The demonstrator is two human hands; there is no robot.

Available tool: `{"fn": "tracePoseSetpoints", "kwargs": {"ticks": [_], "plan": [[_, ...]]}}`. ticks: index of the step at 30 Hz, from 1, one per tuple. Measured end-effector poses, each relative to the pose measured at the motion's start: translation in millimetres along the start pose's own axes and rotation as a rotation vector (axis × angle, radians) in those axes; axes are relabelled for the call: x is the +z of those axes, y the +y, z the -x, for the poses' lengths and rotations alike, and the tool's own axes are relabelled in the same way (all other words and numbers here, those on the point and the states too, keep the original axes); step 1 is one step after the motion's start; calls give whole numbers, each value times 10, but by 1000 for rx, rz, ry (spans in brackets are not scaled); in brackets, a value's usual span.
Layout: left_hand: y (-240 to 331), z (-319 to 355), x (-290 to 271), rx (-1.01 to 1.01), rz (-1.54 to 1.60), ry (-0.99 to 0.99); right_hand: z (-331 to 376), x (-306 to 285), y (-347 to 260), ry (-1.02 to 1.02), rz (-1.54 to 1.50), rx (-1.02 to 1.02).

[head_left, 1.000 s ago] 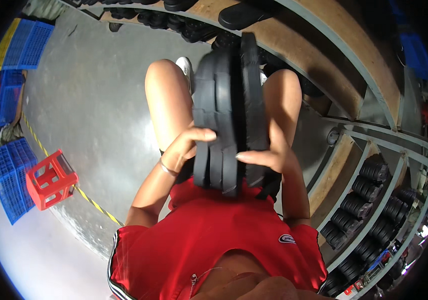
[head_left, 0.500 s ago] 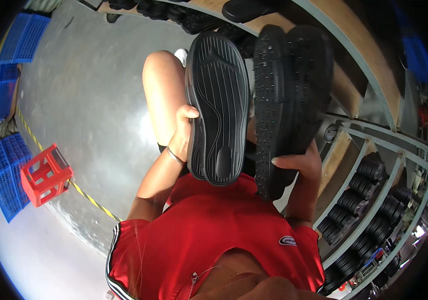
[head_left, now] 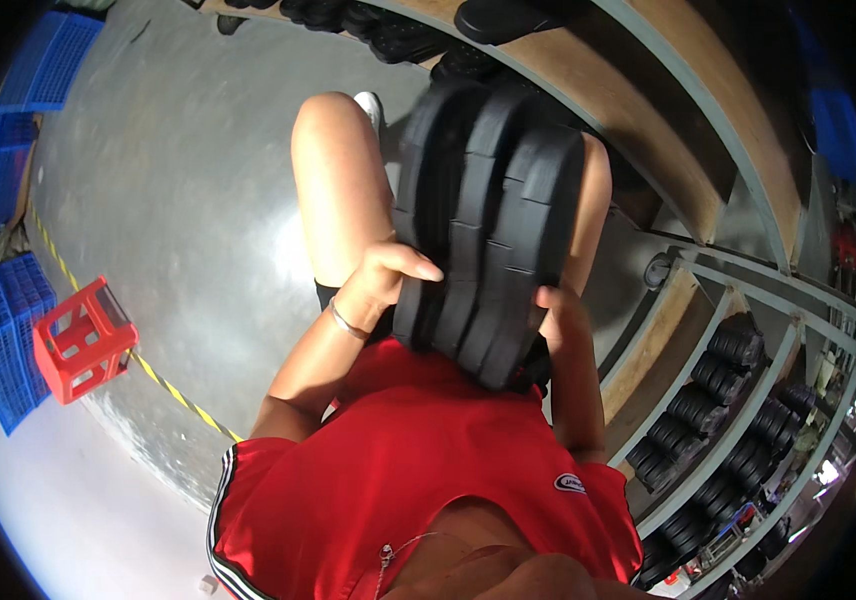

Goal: The person takes shoe soles from a storage rack, stacks and turns them by hand to align their edges, and places them back onto the shelves.

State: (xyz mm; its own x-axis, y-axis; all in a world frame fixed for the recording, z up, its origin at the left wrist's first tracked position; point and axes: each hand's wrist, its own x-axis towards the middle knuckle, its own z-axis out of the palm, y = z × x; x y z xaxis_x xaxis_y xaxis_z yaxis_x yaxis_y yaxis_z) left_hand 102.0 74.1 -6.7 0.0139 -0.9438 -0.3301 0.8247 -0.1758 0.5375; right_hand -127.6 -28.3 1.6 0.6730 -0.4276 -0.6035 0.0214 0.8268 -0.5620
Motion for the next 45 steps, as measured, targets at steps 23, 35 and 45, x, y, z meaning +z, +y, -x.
{"fn": "tracePoseSetpoints", "kwargs": {"ticks": [23,35,45], "plan": [[-117,-1,112,249,1,88,-139,511,-372,-53,-134,45],[610,51,11,804,-556,207,-117,1187,-1017,-61,1745,-974],[369,-3,-456,450,-721,222,-205,337,-1093,81,1721,-814]]}}
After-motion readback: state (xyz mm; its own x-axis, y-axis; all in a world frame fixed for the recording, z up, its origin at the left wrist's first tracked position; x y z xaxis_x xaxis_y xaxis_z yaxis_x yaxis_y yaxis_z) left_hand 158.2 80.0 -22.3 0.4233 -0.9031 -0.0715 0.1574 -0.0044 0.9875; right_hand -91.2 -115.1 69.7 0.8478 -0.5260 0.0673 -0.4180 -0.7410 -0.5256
